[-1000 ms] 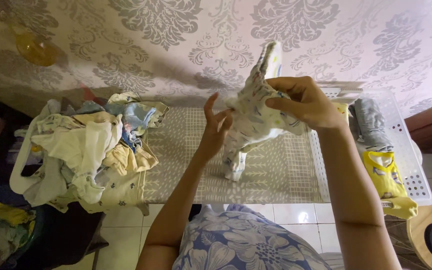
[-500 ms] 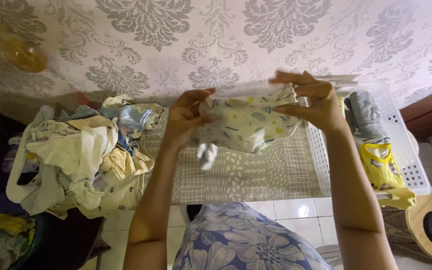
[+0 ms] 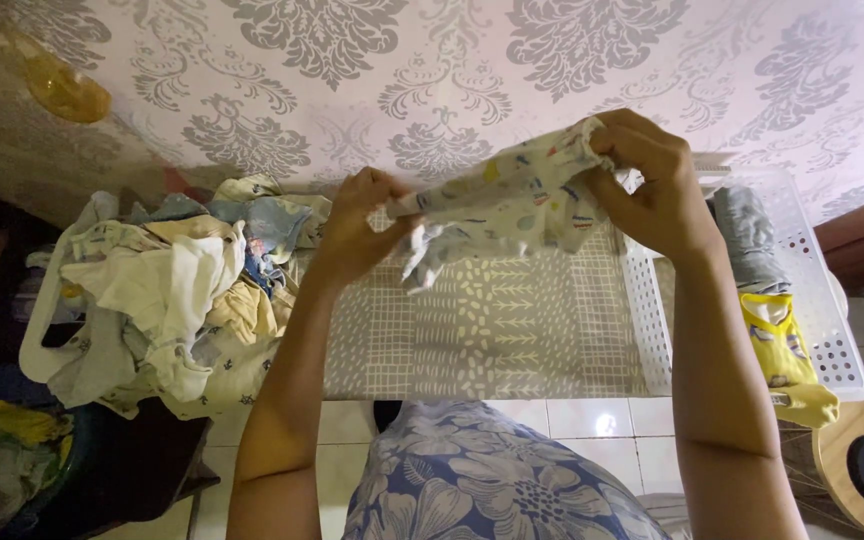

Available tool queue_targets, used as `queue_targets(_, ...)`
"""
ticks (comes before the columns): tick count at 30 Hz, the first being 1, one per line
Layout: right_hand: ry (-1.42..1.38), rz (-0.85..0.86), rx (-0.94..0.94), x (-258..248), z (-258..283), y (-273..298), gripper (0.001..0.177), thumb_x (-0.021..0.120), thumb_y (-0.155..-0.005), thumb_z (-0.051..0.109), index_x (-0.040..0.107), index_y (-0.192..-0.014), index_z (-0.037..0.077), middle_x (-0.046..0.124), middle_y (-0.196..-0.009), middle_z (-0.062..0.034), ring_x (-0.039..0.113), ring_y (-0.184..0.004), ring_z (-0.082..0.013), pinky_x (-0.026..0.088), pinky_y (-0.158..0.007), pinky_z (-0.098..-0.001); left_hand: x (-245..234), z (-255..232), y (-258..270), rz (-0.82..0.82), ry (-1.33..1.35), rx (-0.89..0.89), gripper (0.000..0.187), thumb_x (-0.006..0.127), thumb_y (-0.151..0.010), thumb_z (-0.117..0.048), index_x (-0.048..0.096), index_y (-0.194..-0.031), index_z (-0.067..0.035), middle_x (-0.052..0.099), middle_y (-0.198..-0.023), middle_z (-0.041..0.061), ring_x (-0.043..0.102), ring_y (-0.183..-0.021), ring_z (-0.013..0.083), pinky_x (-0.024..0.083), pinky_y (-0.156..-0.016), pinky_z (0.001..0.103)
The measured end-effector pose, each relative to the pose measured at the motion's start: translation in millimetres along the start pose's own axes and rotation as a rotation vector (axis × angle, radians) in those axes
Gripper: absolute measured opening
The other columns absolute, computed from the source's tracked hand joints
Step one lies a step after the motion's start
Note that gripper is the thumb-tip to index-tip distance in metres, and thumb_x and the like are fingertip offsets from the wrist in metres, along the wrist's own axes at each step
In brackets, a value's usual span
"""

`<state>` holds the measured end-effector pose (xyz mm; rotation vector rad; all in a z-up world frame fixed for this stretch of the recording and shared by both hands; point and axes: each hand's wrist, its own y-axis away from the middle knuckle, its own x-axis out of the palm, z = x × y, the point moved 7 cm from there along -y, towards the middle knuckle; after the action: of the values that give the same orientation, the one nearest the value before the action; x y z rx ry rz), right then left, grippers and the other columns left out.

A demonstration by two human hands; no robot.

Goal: Folding baby clothes and organizing them into a plastic basket

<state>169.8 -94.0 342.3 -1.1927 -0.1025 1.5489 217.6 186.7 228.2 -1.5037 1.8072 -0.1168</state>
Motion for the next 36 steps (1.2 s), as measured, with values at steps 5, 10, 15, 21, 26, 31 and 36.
queue_targets(5,-0.167,0.004,0.312,10.5,-30.4,12.8,0.019,0.068,-0.098,-0.001,0.064,-0.115,0.005,0.064,-0.099,-0.0102,0.056,-0.078,-0.0169,0.047,-0.068,-0.0288,6.9,48.1,9.3,0.110,0.617,-0.380,0.028,0.072,-0.098,-0.024,0.060,-0.121,-0.015,0.067,-0.099,-0.001,0.062,-0.089,0.0100,0.051,-0.079,0.024)
queue_targets(10,-0.466,-0.087,0.750,45.0,-86.9,68.0,0.032,0.067,-0.098,0.011,0.055,-0.128,0.015,0.067,-0.097,0.0010,0.061,-0.069,-0.0046,0.052,-0.057,-0.0171,22.4,63.7,11.9,0.199,0.539,-0.553,0.039,0.063,-0.100,-0.029,0.048,-0.136,-0.025,0.074,-0.096,0.009,0.066,-0.067,0.0134,0.052,-0.049,0.024)
queue_targets(15,-0.248,-0.026,1.083,125.6,-235.3,230.8,0.046,0.073,-0.096,0.026,0.047,-0.131,0.013,0.069,-0.080,-0.0162,0.059,-0.059,-0.0201,0.042,-0.046,-0.0273,57.7,163.0,82.9,0.542,-0.143,-0.774,0.052,0.062,-0.099,-0.046,0.058,-0.130,-0.004,0.066,-0.127,0.023,0.066,-0.115,0.0399,0.055,-0.092,0.051)
queue_targets(21,-0.251,-0.045,1.109,139.5,-241.9,283.5,0.036,0.059,-0.102,0.017,0.035,-0.130,0.016,0.066,-0.100,-0.0240,0.062,-0.078,-0.0294,0.052,-0.071,-0.0382,58.4,157.7,177.6,0.826,-0.379,-0.949,0.080,0.067,-0.077,-0.074,0.072,-0.114,-0.003,0.071,-0.124,0.022,0.065,-0.121,0.0388,0.050,-0.104,0.048)
queue_targets(26,-0.165,0.061,1.074,140.2,-213.8,260.5,0.051,0.077,-0.088,0.024,0.042,-0.125,0.019,0.071,-0.107,-0.0204,0.069,-0.090,-0.0373,0.054,-0.079,-0.0463,36.2,120.2,184.3,0.771,-0.382,-0.920,0.083,0.069,-0.079,-0.071,0.068,-0.122,0.000,0.069,-0.123,0.024,0.065,-0.119,0.0395,0.052,-0.100,0.049)
queue_targets(31,-0.394,-0.193,0.996,119.3,-217.3,256.6,0.032,0.071,-0.094,0.010,0.052,-0.118,0.018,0.065,-0.099,-0.0097,0.065,-0.074,-0.0195,0.056,-0.061,-0.0249,18.5,118.8,161.9,0.410,-0.041,-0.872,0.063,0.074,-0.083,-0.050,0.062,-0.124,-0.004,0.068,-0.122,0.029,0.062,-0.120,0.0466,0.050,-0.100,0.053)
queue_targets(36,-0.520,-0.391,0.936,107.8,-225.4,284.1,0.026,0.069,-0.099,0.009,0.049,-0.114,0.015,0.061,-0.097,-0.0047,0.066,-0.075,-0.0154,0.058,-0.068,-0.0243,19.8,155.0,155.5,0.231,-0.021,-0.741,0.051,0.076,-0.089,-0.044,0.062,-0.118,-0.005,0.067,-0.092,0.023,0.067,-0.092,0.0395,0.051,-0.078,0.046)
